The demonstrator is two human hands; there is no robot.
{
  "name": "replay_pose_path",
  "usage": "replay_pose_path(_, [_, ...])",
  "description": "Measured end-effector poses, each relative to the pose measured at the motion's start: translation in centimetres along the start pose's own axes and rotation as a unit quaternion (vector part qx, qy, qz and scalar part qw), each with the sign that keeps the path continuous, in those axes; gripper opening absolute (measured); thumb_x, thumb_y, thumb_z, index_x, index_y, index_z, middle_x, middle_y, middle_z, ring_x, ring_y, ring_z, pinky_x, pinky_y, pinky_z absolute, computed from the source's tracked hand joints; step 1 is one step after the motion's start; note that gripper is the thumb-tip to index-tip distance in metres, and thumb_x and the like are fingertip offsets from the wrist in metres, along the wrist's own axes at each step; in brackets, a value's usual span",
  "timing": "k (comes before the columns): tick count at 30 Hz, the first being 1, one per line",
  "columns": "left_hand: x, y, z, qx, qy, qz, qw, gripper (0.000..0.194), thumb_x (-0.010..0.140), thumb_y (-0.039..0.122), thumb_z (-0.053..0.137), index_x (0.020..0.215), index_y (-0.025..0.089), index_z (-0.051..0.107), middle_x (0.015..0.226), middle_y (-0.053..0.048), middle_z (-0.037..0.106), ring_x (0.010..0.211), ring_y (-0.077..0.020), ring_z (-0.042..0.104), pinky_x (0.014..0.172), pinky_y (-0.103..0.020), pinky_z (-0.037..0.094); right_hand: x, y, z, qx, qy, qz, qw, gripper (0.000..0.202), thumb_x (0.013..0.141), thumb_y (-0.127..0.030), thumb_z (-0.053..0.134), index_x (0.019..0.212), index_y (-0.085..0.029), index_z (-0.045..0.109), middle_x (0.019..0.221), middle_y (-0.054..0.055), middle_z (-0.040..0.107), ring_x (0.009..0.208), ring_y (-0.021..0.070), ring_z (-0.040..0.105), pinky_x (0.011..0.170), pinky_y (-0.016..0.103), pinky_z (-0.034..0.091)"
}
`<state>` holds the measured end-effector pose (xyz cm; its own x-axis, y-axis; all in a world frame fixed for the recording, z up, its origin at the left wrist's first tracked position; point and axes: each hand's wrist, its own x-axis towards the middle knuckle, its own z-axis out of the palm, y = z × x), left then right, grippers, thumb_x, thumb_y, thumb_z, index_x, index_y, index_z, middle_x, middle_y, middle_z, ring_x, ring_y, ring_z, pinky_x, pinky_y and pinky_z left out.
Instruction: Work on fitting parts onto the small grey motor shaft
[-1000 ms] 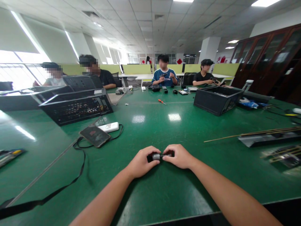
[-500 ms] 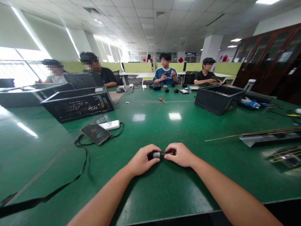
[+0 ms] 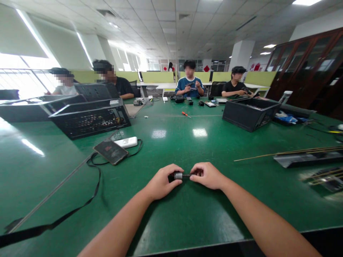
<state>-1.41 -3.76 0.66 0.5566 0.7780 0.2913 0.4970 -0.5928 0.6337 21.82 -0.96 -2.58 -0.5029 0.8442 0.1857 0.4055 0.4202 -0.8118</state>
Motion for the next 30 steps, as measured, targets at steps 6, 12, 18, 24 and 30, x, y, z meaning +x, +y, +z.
replay_pose_path(6, [-0.08, -0.27, 0.06, 0.002, 0.003, 0.001, 1.0, 0.024, 0.083, 0.019, 0.061, 0.106, 0.02, 0.06, 0.1, -0.005, 0.062, 0.091, -0.0188, 0.058, 0.084, -0.033, 0.045, 0.02, -0.04, -0.13, -0.005, -0.001, 0.002, 1.0, 0.017, 0.074, -0.029, 0.067, 0.084, -0.015, 0.069, 0.065, 0.0, 0.062, 0.056, 0.011, 0.053, 0.051, 0.02, 0.039])
replay_pose_path(12, [-0.34, -0.46, 0.28, 0.0, 0.004, -0.006, 1.0, 0.025, 0.081, 0.021, 0.063, 0.106, 0.02, 0.06, 0.099, -0.006, 0.063, 0.09, -0.0194, 0.058, 0.084, -0.033, 0.046, -0.25, -0.06, -0.14, -0.01, -0.01, 0.002, 1.0, 0.017, 0.075, -0.03, 0.066, 0.083, -0.015, 0.069, 0.066, 0.001, 0.062, 0.057, 0.0116, 0.053, 0.052, 0.021, 0.039])
replay_pose_path(18, [-0.58, -0.49, 0.45, 0.0, 0.006, -0.008, 1.0, 0.027, 0.08, 0.021, 0.064, 0.107, 0.02, 0.06, 0.102, -0.006, 0.063, 0.093, -0.02, 0.058, 0.086, -0.033, 0.045, -0.41, -0.06, -0.15, -0.017, -0.019, 0.007, 1.0, 0.017, 0.076, -0.03, 0.065, 0.083, -0.015, 0.069, 0.066, 0.001, 0.062, 0.057, 0.012, 0.053, 0.052, 0.021, 0.039])
replay_pose_path(24, [-0.57, -0.42, 0.38, -0.002, 0.007, -0.011, 1.0, 0.027, 0.08, 0.021, 0.064, 0.107, 0.02, 0.06, 0.1, -0.006, 0.062, 0.09, -0.0192, 0.058, 0.083, -0.033, 0.046, -0.28, -0.25, -0.21, -0.02, -0.017, 0.008, 1.0, 0.017, 0.075, -0.03, 0.066, 0.083, -0.015, 0.069, 0.066, 0.001, 0.062, 0.057, 0.0119, 0.053, 0.052, 0.021, 0.039])
replay_pose_path(30, [-0.59, -0.41, 0.39, -0.001, 0.014, -0.011, 1.0, 0.026, 0.081, 0.02, 0.063, 0.107, 0.02, 0.059, 0.099, -0.006, 0.062, 0.089, -0.0191, 0.057, 0.082, -0.033, 0.045, -0.37, -0.14, -0.23, -0.013, -0.017, 0.007, 1.0, 0.017, 0.076, -0.03, 0.066, 0.084, -0.016, 0.069, 0.066, 0.001, 0.062, 0.057, 0.0122, 0.053, 0.051, 0.022, 0.038])
